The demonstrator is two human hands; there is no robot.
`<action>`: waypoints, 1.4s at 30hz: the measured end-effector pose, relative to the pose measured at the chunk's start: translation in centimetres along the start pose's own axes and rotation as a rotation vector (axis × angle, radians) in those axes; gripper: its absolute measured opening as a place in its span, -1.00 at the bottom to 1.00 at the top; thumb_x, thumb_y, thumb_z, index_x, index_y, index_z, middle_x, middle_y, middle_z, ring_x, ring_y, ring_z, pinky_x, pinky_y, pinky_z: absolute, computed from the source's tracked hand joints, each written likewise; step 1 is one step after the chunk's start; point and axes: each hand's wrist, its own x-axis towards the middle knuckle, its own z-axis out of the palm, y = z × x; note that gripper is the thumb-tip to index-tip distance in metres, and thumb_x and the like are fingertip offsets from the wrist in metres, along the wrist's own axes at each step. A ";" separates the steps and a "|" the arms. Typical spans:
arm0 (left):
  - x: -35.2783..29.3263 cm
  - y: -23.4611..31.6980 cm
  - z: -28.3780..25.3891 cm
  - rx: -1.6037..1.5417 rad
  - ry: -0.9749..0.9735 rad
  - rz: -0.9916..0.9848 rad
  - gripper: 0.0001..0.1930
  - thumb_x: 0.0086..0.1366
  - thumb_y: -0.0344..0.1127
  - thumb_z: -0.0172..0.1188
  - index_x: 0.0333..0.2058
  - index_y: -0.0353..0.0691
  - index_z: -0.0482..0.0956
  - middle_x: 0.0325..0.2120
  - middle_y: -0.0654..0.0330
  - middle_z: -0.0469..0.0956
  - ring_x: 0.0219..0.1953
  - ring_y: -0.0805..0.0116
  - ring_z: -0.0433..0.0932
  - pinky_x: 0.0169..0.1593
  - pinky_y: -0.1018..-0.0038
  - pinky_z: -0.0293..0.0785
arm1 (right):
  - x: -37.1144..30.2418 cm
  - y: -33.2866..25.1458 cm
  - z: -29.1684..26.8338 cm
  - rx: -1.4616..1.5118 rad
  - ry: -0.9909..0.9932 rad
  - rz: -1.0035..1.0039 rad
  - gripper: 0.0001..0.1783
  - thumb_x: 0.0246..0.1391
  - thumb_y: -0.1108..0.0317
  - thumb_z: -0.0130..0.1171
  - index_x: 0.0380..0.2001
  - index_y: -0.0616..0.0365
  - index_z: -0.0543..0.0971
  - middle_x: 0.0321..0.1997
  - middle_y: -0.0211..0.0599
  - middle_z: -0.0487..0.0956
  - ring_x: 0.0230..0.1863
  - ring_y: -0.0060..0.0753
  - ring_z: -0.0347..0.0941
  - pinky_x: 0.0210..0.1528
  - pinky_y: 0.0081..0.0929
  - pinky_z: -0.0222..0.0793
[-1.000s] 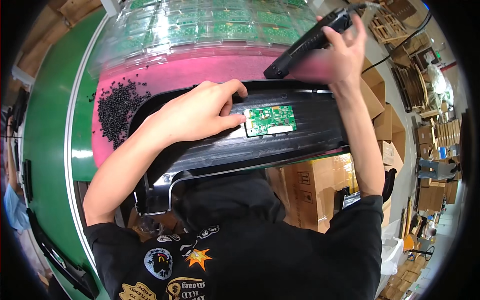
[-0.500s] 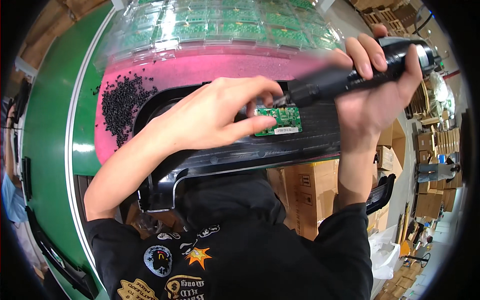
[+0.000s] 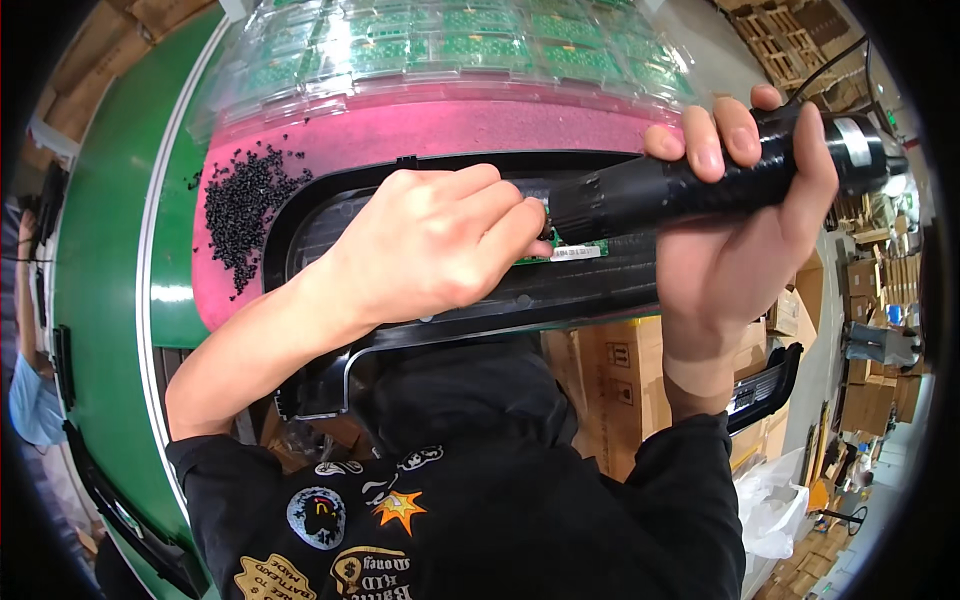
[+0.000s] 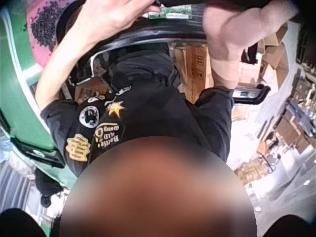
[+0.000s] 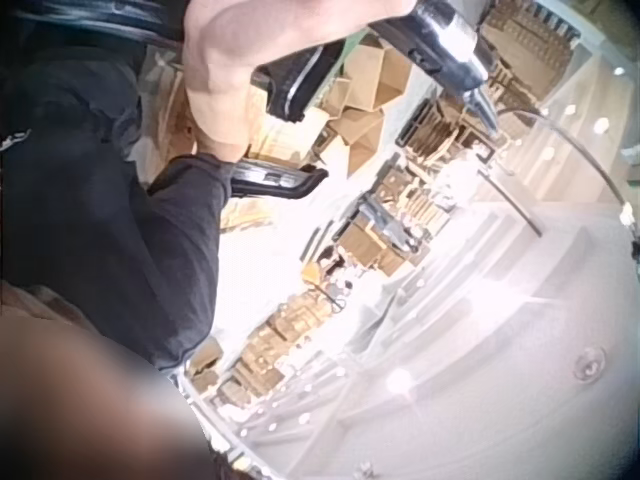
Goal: Mounting a circuit board into a black plastic component housing using an electric screwdriver.
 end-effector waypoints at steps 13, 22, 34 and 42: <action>0.6 -0.6 0.4 -0.347 0.092 -0.226 -0.88 0.05 -0.67 0.18 -0.41 -0.36 0.54 -0.61 0.13 0.49 -0.59 0.32 0.53 -0.53 0.49 0.43 | -0.7 -2.2 -2.1 -0.126 -0.483 -0.157 -0.50 0.14 -0.07 -0.03 -0.05 0.08 0.36 -0.60 -0.59 0.30 -0.64 -0.64 0.19 -0.42 -0.53 0.16; 0.4 -0.8 0.6 -0.697 -0.071 -0.366 -0.85 0.10 -0.65 0.20 -0.33 -0.39 0.62 -0.55 0.13 0.60 -0.55 0.45 0.58 -0.46 0.58 0.50 | -1.4 -2.2 -0.9 -0.031 -0.385 -0.272 -0.53 -0.01 -0.07 0.11 -0.19 0.03 0.36 -0.65 -0.65 0.32 -0.66 -0.71 0.23 -0.44 -0.57 0.21; 0.5 -0.4 0.3 -0.774 -0.158 -0.436 -0.88 0.13 -0.63 0.17 -0.33 -0.41 0.61 -0.58 0.13 0.57 -0.56 0.44 0.55 -0.45 0.56 0.49 | -0.6 -2.2 -2.1 -0.217 -0.659 -0.197 -0.47 -0.04 -0.13 0.18 -0.16 0.01 0.36 -0.62 -0.66 0.36 -0.66 -0.72 0.27 -0.45 -0.58 0.24; 0.3 -0.7 0.8 -0.607 -0.253 -0.556 -0.93 0.22 -0.51 0.16 -0.39 -0.41 0.55 -0.60 0.13 0.54 -0.56 0.41 0.53 -0.46 0.51 0.43 | 0.8 -2.8 -3.4 -0.077 -0.525 -0.167 -0.51 0.05 -0.08 0.07 -0.12 0.06 0.42 -0.60 -0.60 0.33 -0.61 -0.63 0.19 -0.35 -0.49 0.14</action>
